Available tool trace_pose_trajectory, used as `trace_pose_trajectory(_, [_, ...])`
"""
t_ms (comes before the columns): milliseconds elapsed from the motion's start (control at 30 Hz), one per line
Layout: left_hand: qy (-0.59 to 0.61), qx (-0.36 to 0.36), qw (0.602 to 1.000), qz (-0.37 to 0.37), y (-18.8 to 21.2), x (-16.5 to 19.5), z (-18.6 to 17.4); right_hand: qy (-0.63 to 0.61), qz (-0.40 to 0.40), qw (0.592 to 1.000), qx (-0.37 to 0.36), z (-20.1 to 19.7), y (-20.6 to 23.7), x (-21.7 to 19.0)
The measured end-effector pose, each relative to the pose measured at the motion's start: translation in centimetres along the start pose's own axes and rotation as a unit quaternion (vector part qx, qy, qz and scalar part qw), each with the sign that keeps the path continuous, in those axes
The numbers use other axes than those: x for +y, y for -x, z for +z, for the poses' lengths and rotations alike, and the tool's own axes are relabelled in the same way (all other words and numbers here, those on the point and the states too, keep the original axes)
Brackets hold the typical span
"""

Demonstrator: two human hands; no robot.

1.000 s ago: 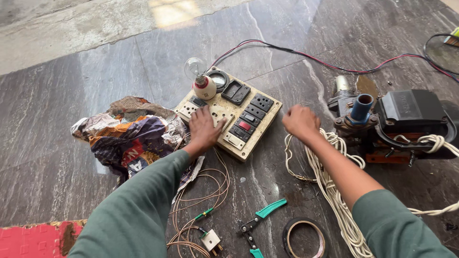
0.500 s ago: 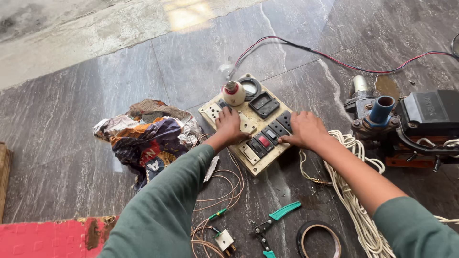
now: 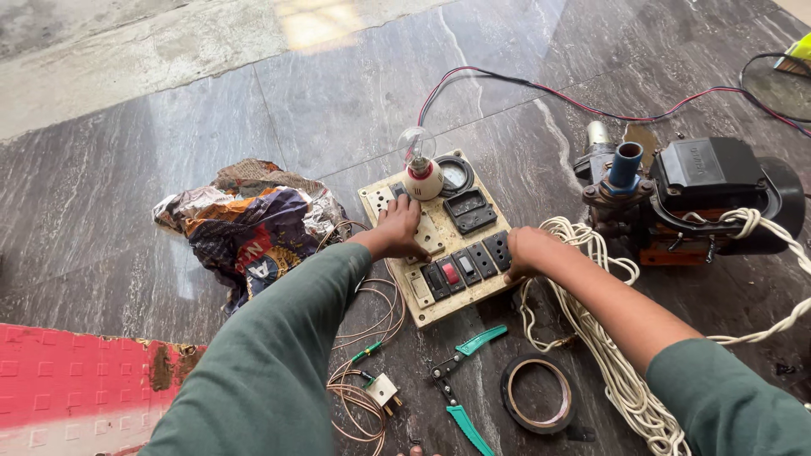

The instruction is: The person sits on the floor and repairs electrical wiring by stripping copper wires, twisting them together, and wrapping the connections with black electrical tape. They then connect the wires to a power board and test the setup by plugging in a device.

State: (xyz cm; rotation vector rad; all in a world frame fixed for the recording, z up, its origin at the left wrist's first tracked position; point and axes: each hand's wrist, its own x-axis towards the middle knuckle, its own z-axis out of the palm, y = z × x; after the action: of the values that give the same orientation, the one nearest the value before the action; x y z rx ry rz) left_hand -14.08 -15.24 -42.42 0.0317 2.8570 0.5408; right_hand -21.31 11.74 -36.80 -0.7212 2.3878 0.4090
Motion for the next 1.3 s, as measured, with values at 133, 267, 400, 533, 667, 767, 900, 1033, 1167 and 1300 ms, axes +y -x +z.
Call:
trace_pose_trajectory(133, [-0.003, -0.008, 0.999, 0.033, 1.6, 0.7, 0.3, -0.005, -0.003, 0.994, -0.112, 2.7, -0.8, 0.8])
trace_pose_trajectory(267, [-0.01, -0.048, 0.997, 0.067, 1.7, 1.0, 0.3, -0.037, 0.016, 0.976, -0.212, 3.0, -1.2, 1.8])
trace_pose_trajectory(400, [0.007, -0.09, 0.991, 0.098, 1.1, -0.5, 0.9, -0.077, -0.065, 0.995, 0.002, -0.3, -0.8, 3.7])
trace_pose_trajectory(533, [0.287, -0.008, 0.956, 0.056, 0.4, -2.0, 1.6, -0.133, -0.079, 0.974, 0.164, -1.6, -0.3, 1.3])
trace_pose_trajectory(667, [0.243, 0.173, 0.954, -0.029, -1.2, -0.5, 1.2, -0.11, -0.07, 0.978, 0.164, -0.8, 0.8, -2.5])
trace_pose_trajectory(767, [0.232, 0.153, 0.958, -0.068, -2.2, 1.5, 0.0, -0.068, -0.042, 0.986, 0.146, -1.5, 1.4, -3.8])
trace_pose_trajectory(900, [0.239, 0.203, 0.948, -0.057, -1.6, 3.2, -0.7, -0.047, -0.052, 0.985, 0.155, -2.5, 2.1, -4.2])
trace_pose_trajectory(1033, [0.243, 0.189, 0.946, -0.103, -0.8, 3.8, -0.2, -0.043, -0.074, 0.982, 0.168, -2.9, 2.4, -3.8])
trace_pose_trajectory(1167, [0.254, 0.185, 0.945, -0.094, -1.4, 3.4, 0.4, -0.037, -0.091, 0.979, 0.18, -3.2, 2.4, -3.7])
trace_pose_trajectory(1300, [0.321, 0.189, 0.928, -0.017, -2.0, 2.3, 0.2, -0.03, -0.088, 0.983, 0.159, -3.6, 2.3, -3.8])
